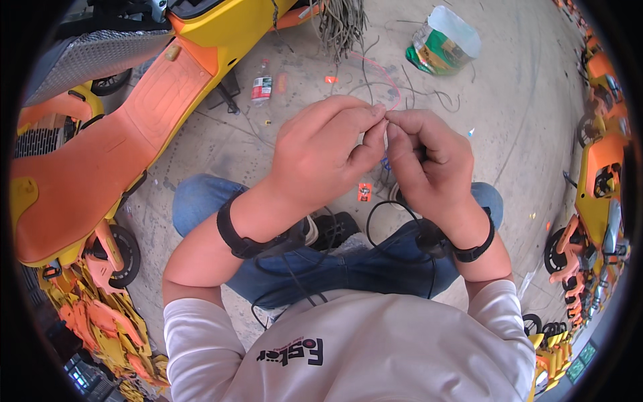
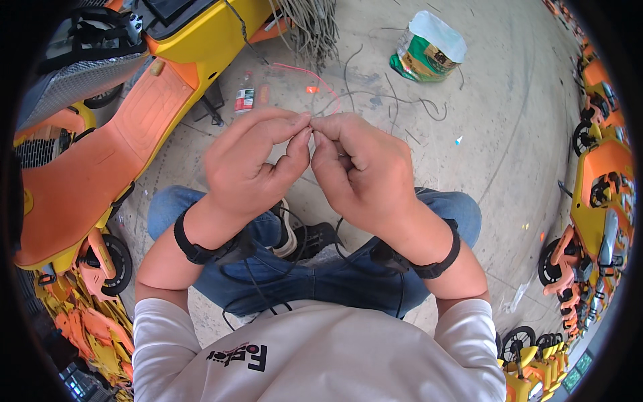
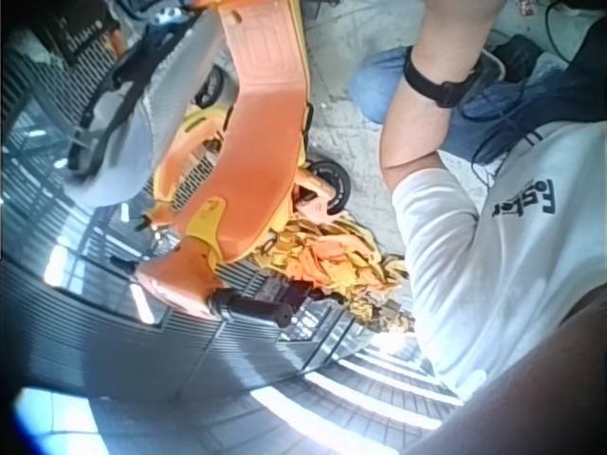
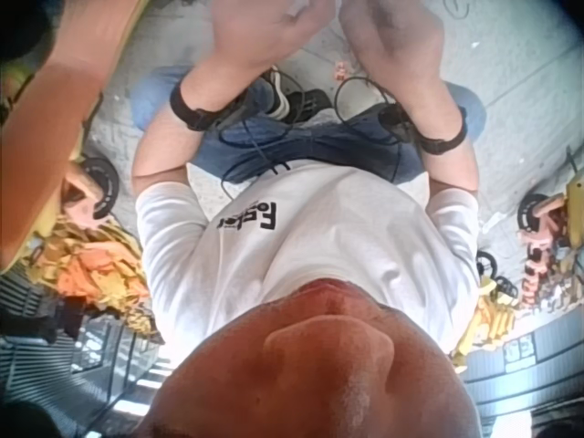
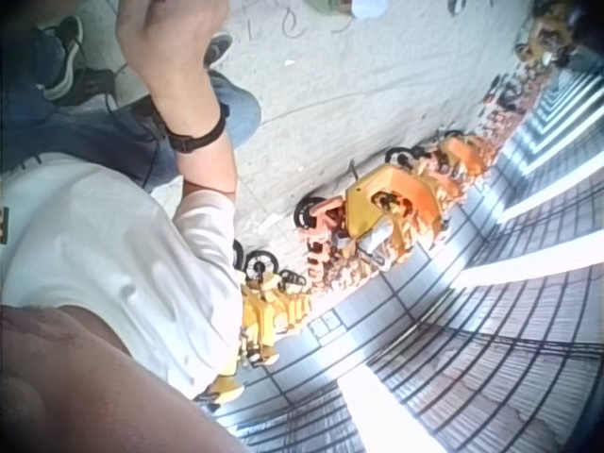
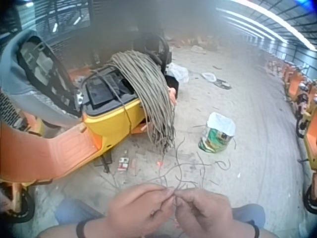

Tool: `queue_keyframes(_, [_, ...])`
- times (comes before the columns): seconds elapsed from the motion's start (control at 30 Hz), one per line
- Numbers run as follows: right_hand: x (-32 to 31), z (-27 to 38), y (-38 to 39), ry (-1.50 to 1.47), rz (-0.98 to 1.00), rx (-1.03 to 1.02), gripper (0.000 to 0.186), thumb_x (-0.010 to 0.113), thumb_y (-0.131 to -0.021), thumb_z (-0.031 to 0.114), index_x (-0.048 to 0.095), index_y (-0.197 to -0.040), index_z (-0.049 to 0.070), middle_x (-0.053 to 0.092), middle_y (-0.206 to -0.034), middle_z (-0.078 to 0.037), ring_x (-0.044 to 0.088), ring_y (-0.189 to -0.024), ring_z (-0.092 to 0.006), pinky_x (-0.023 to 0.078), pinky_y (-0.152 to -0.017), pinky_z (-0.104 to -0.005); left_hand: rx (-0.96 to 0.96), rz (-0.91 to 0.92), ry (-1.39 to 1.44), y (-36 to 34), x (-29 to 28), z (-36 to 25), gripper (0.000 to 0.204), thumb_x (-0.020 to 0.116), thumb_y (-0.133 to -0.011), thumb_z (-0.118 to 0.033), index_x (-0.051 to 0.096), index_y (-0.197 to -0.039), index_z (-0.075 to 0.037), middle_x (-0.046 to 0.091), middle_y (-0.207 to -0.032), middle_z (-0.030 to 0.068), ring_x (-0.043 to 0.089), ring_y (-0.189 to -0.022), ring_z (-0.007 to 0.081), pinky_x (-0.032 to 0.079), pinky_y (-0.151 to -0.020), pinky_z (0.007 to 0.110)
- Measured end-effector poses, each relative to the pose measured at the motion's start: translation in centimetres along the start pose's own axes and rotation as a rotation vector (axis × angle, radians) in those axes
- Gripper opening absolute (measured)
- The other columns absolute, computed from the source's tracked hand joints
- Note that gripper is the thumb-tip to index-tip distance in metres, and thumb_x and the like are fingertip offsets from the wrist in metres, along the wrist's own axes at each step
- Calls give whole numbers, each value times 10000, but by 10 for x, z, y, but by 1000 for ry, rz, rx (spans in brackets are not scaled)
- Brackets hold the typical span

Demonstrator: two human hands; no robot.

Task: The person twists thin electrical wires together by hand and uses shears to cut a length of wire.

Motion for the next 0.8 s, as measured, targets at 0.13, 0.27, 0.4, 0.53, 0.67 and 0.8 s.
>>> queue_keyframes(0.13, [3,2,1,2,-12,-4,95,609,-819,-18,619,-902,27,564,-607,-52,522,-469,-101,419,-460,-235,-16,-19,-35,0,1,-1,130,710,-712,5,662,-831,-14,669,-794,96,649,-662,195,511,-578,260])
queue_keyframes(0.27, [3,2,2,-3,-13,-12,91,613,-817,-20,622,-896,24,560,-596,-46,510,-464,-87,413,-459,-224,-62,-31,47,0,0,1,120,701,-712,17,657,-820,-15,668,-788,96,645,-660,189,508,-596,255])
queue_keyframes(0.4, [2,6,2,-16,0,2,95,614,-818,-26,622,-901,20,561,-594,-44,503,-471,-73,407,-458,-216,-230,18,206,1,-3,2,104,691,-731,24,660,-827,-1,672,-793,96,643,-679,174,506,-624,250])
queue_keyframes(0.53, [-1,6,-1,-8,-29,-37,96,614,-823,-30,622,-909,13,570,-611,-48,504,-481,-67,410,-463,-215,-242,19,296,0,-2,5,100,686,-741,26,664,-837,7,675,-800,96,646,-700,175,509,-631,255])
queue_keyframes(0.67, [-1,5,0,-6,-17,-11,98,616,-820,-26,621,-909,16,579,-631,-59,528,-485,-89,422,-472,-222,-85,-46,189,0,1,7,117,699,-688,18,650,-790,-12,648,-744,87,629,-626,183,506,-566,262])
queue_keyframes(0.8, [1,5,3,30,-8,6,103,621,-813,-22,623,-907,21,579,-632,-70,542,-487,-112,430,-476,-228,-124,16,145,0,-2,2,97,682,-736,29,658,-827,7,671,-792,107,647,-689,199,512,-653,263])
Point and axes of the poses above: each hand's wrist, its own y-axis away from the middle knuckle, its own x-axis out of the palm, z = x × y, the point moved 1 cm from there along -y, towards the middle knuckle
